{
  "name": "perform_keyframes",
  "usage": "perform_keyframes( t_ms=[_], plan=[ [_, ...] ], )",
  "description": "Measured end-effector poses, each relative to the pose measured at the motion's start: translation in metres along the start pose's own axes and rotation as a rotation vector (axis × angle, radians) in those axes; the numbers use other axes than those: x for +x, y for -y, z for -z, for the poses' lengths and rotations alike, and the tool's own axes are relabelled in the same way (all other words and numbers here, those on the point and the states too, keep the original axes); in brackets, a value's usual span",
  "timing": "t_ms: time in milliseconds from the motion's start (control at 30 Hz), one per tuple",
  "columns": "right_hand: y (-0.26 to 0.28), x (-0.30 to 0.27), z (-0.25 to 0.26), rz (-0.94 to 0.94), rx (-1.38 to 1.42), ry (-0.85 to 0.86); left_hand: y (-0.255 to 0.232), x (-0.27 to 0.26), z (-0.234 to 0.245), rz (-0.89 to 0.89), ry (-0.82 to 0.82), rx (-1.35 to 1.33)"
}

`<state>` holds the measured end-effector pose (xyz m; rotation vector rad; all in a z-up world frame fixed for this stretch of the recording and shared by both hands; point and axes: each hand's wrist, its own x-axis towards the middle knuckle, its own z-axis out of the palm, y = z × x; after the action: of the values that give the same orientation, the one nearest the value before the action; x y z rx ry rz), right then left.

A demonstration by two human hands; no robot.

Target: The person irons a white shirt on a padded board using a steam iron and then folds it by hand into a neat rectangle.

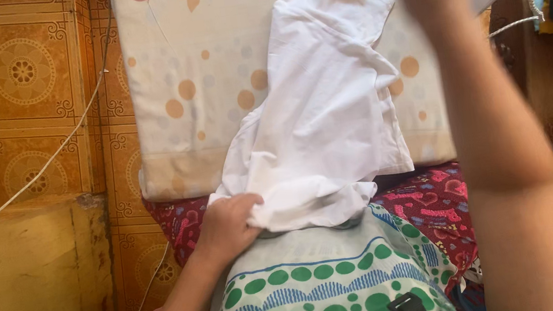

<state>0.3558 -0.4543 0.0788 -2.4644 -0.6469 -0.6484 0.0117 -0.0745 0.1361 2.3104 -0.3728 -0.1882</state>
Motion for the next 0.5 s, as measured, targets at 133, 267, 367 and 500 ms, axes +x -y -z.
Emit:
perform_keyframes(
  t_ms=[133,267,367,500],
  plan=[
    [0.204,-0.075,0.037,-0.046,0.686,0.704,-0.004,0.042,-0.003,0.013,-0.091,0.100],
    [0.279,-0.115,0.063,-0.429,0.636,0.936,-0.021,0.072,0.009,-0.152,-0.166,0.097],
    [0.246,-0.145,0.063,-0.393,0.417,0.357,-0.036,0.078,0.015,-0.210,-0.152,0.100],
    [0.199,-0.166,0.093,-0.395,0.341,0.319,-0.049,0.079,0.016,-0.238,-0.147,0.123]
  ],
)
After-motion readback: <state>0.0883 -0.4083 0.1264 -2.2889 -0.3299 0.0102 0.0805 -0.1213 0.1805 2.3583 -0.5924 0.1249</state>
